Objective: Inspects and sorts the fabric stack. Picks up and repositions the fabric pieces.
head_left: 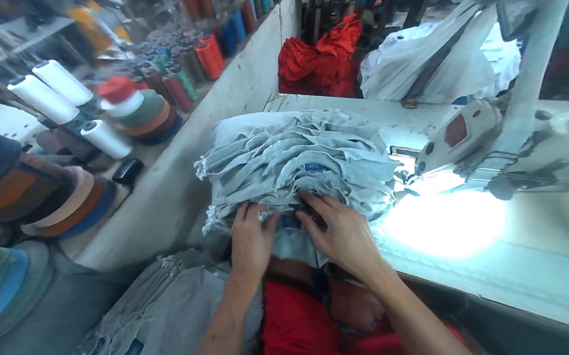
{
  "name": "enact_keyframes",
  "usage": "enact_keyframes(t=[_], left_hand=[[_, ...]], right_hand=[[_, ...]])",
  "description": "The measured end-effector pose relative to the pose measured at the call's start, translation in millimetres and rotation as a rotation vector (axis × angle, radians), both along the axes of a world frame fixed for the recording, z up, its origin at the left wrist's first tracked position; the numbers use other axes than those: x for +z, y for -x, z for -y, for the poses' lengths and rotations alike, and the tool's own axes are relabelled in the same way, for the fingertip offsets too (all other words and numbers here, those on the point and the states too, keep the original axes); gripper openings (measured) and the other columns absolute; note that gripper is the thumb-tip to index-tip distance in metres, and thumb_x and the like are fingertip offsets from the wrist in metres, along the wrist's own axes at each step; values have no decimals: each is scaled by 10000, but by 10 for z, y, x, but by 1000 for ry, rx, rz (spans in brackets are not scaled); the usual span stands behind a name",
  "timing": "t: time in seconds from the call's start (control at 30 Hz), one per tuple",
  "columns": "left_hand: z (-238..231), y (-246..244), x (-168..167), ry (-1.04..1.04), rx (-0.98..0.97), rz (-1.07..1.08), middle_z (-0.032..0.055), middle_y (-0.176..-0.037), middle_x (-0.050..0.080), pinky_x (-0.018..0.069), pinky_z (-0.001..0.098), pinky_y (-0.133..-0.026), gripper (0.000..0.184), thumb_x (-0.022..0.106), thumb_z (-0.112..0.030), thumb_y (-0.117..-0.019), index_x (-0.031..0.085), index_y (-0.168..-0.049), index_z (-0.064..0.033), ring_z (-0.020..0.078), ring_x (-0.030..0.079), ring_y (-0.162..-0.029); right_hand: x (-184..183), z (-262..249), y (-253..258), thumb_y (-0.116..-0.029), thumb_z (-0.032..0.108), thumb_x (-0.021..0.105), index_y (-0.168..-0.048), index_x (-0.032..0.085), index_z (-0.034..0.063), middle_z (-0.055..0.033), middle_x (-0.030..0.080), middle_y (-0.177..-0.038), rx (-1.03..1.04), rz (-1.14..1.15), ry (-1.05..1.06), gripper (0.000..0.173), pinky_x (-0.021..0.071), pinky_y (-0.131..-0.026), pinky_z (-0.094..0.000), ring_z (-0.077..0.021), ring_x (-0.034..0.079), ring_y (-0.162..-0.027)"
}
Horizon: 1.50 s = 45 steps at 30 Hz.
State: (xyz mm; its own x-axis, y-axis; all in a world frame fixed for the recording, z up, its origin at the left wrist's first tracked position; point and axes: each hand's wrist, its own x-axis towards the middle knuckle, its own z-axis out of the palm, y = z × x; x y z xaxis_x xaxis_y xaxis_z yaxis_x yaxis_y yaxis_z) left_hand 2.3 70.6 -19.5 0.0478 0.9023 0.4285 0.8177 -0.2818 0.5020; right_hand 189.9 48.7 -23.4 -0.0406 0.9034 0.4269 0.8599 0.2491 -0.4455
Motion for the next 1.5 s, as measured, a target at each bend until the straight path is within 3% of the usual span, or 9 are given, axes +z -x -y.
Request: enact_keyframes(t=[0.17, 0.33, 0.57, 0.7, 0.93, 1.1, 1.2, 1.33, 1.5], left_hand=[[33, 204, 103, 16, -102, -59, 161, -1091, 727, 592, 399, -893, 181, 664, -167, -971, 769, -1056, -46, 258, 721, -989], [219, 416, 131, 6, -150, -92, 76, -975, 715, 590, 303, -802, 188, 671, -240, -965, 767, -984, -79, 152, 700, -875], [423, 450, 135, 82, -169, -6, 4, -983, 719, 567, 192, -810, 165, 639, -235, -958, 759, -961, -122, 29, 677, -901], [416, 441, 42, 117, -174, 8, -5, -963, 717, 565, 193, -800, 159, 646, -238, -958, 760, -958, -127, 28, 676, -889], [255, 283, 5, 26, -123, -44, 49, -978, 716, 584, 249, -799, 122, 670, -170, -940, 771, -970, -109, 100, 696, -884], [153, 110, 5, 48, -76, -106, 150, -1033, 696, 599, 373, -826, 281, 778, -285, -892, 758, -1030, -41, 245, 705, -909], [115, 113, 18, 52, -74, -152, 178, -1031, 702, 607, 413, -814, 193, 715, -200, -937, 760, -1017, -31, 288, 717, -888], [205, 293, 99, 73, -82, -154, 144, -1040, 704, 608, 399, -800, 168, 619, -130, -978, 753, -1018, -37, 245, 715, -889], [359, 509, 70, 110, -179, -39, 34, -1005, 718, 579, 252, -811, 149, 632, -191, -956, 751, -982, -105, 84, 688, -906]], right_hand=[[23, 196, -34, -1034, 484, 536, -1346, 692, 228, -30, 710, -978, 74, -83, -45, 433, 534, -541, -383, -165, 664, -697], [-14, 293, 140, -1034, 414, 536, -1241, 733, 218, -27, 707, -910, 164, 88, -136, 347, 513, -482, -389, -201, 648, -614], [-136, 156, 434, -1012, 235, 573, -1169, 739, 223, -30, 692, -880, 243, 197, -225, 228, 513, -488, -382, -214, 623, -585], [-76, 78, 358, -990, 195, 579, -1105, 738, 200, -56, 689, -876, 194, 209, -215, 196, 514, -476, -408, -246, 637, -593], [-17, -171, 166, -1042, 358, 542, -1125, 746, 200, -76, 685, -860, 32, 186, -213, 271, 491, -452, -418, -258, 635, -569], [-20, -66, 145, -1038, 406, 541, -1216, 731, 236, -60, 707, -932, 54, 155, -132, 310, 516, -488, -423, -247, 661, -622], [6, 49, 110, -1034, 425, 541, -1243, 728, 231, -52, 716, -954, 69, 132, -113, 341, 523, -490, -423, -241, 667, -627], [11, 213, 90, -1042, 430, 530, -1262, 730, 220, -42, 699, -900, 113, 111, -136, 364, 508, -477, -393, -220, 640, -599], [-64, 197, 294, -1031, 312, 554, -1205, 741, 206, -55, 699, -897, 178, 214, -183, 276, 524, -499, -406, -240, 647, -615]])
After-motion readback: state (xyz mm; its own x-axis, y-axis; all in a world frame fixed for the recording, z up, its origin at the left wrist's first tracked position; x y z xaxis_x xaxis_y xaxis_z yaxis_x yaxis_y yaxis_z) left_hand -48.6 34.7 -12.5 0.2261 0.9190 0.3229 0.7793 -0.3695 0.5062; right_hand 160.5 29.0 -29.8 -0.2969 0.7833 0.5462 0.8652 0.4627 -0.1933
